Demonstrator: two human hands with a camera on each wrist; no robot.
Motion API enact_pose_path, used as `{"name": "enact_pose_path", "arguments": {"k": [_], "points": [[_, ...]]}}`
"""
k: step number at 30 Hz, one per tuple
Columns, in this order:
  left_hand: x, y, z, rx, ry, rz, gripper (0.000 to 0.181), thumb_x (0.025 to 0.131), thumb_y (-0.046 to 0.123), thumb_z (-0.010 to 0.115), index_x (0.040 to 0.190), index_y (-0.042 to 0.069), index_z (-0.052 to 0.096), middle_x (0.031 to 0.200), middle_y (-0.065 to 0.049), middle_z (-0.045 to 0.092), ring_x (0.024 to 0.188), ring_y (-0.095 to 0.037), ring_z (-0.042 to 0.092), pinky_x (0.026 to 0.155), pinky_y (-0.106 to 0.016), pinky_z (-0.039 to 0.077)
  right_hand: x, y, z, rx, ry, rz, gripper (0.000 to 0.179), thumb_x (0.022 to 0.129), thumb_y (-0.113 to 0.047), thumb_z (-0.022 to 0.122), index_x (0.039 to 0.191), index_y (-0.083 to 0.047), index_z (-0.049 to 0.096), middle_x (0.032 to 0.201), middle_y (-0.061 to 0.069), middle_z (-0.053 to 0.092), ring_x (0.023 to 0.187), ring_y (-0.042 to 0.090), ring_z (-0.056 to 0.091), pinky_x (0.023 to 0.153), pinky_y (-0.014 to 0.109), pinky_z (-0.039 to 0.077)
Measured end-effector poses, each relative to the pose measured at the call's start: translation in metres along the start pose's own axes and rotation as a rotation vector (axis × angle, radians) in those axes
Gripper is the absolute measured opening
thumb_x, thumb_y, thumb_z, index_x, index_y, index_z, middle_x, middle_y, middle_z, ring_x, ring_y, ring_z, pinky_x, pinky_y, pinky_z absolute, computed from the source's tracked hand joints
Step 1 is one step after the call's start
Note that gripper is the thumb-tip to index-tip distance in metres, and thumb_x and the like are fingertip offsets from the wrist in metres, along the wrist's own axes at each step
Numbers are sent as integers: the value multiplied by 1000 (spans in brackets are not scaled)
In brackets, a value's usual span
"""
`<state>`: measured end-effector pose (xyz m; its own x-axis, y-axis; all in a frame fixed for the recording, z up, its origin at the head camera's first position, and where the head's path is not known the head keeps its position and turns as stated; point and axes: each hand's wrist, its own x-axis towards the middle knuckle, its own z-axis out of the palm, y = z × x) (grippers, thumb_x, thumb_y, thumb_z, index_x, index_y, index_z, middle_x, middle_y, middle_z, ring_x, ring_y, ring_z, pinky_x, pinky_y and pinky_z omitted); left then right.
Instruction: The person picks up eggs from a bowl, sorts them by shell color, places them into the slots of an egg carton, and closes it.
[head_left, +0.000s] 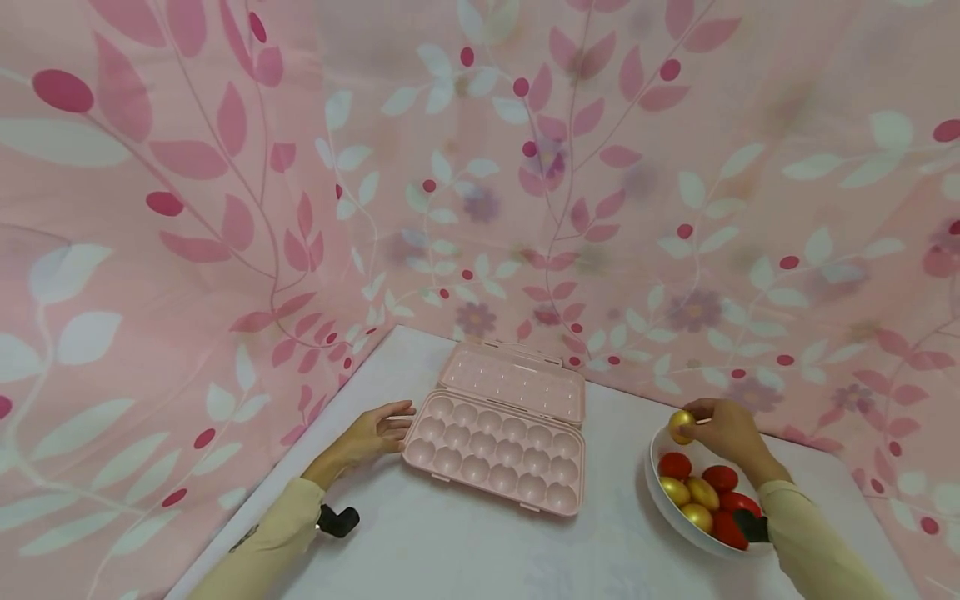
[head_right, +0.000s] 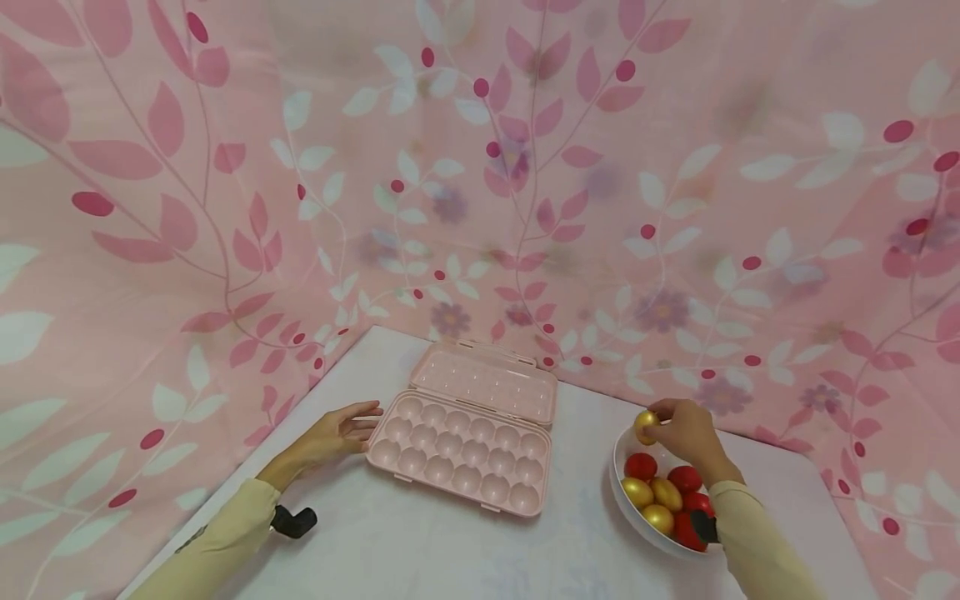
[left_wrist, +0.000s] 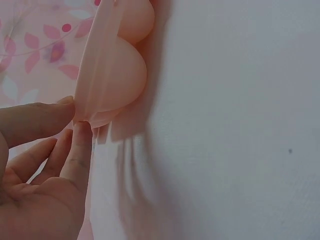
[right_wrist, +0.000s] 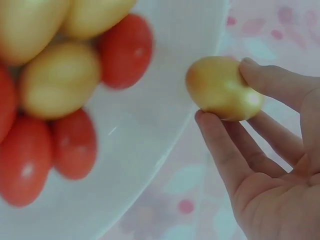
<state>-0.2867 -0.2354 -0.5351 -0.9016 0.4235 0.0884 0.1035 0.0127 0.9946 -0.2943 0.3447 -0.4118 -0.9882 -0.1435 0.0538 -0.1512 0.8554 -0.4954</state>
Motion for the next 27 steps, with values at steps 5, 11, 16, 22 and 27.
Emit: {"name": "enact_pose_path", "arguments": {"k": [5, 11, 16, 22, 27], "points": [[-1, -2, 2, 5, 37, -13, 77, 82, -17, 61, 149, -10, 23, 148, -33, 32, 134, -47, 36, 102, -39, 44, 10, -27, 13, 45, 88, -62, 36, 85, -21, 75, 112, 3, 69, 99, 16, 71, 86, 31, 69, 71, 37, 59], [-3, -4, 2, -23, 30, 19, 77, 84, -17, 60, 149, -10, 21, 149, -33, 29, 134, -49, 35, 102, -38, 45, 20, -59, 36, 105, 108, -101, 38, 84, -18, 76, 115, 1, 68, 101, 16, 71, 88, 32, 69, 71, 37, 60], [-2, -4, -1, -19, -7, 47, 77, 84, -15, 61, 149, -11, 20, 148, -34, 29, 134, -49, 34, 103, -38, 44, 26, -88, 54, 183, 100, -147, 38, 82, -15, 78, 115, 0, 69, 102, 16, 71, 88, 30, 70, 69, 36, 60], [-2, -2, 0, 5, -25, 54, 76, 85, -15, 61, 148, -12, 20, 148, -35, 28, 133, -50, 35, 104, -45, 42, 36, -119, 78, 280, 79, -205, 35, 79, -11, 80, 111, 1, 71, 102, 15, 70, 86, 28, 70, 68, 32, 60], [-3, -3, -1, 11, -10, 51, 75, 84, -15, 61, 147, -14, 21, 147, -36, 29, 132, -51, 35, 100, -36, 47, 48, -146, 99, 318, 58, -255, 32, 77, -8, 81, 107, 1, 71, 100, 14, 70, 85, 28, 70, 70, 33, 60]]}}
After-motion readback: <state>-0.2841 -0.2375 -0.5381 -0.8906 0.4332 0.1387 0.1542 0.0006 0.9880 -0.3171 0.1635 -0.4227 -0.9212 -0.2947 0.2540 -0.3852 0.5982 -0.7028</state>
